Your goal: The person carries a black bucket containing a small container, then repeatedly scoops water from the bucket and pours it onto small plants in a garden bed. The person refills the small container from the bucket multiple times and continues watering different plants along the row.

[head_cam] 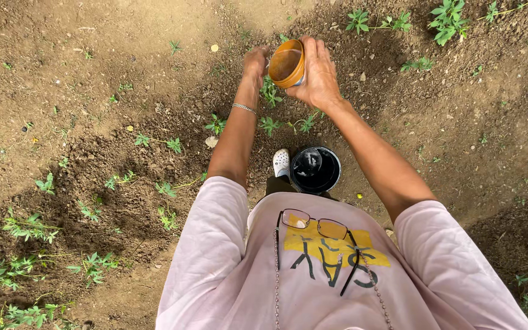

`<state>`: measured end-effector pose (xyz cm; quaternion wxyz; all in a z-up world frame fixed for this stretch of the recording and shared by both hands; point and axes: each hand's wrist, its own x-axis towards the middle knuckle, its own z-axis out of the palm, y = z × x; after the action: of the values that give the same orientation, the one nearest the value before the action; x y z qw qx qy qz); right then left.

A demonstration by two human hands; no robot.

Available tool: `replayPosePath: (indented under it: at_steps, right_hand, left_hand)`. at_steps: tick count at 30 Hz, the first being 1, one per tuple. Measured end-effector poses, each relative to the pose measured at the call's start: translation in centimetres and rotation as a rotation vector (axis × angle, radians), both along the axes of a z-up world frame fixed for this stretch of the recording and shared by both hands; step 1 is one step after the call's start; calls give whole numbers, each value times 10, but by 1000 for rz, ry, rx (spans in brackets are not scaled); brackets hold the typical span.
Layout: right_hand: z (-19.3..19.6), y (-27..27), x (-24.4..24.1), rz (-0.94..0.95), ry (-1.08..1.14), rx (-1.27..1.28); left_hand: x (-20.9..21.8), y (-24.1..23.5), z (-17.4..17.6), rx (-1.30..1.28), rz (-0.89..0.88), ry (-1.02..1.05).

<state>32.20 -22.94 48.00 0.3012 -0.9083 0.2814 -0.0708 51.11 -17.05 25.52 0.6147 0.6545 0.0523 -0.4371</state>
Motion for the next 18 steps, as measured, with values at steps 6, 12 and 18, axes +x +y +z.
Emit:
replayPosePath:
  at_steps: [6, 12, 18]
  right_hand:
    - [11, 0, 29, -28, 99, -21]
    - [15, -1, 51, -50, 133, -43]
    - [18, 0, 49, -94, 67, -34]
  left_hand:
    - [23, -10, 2, 63, 56, 89]
    - [42, -24, -11, -78, 105, -159]
    - [48, -28, -5, -36, 152, -234]
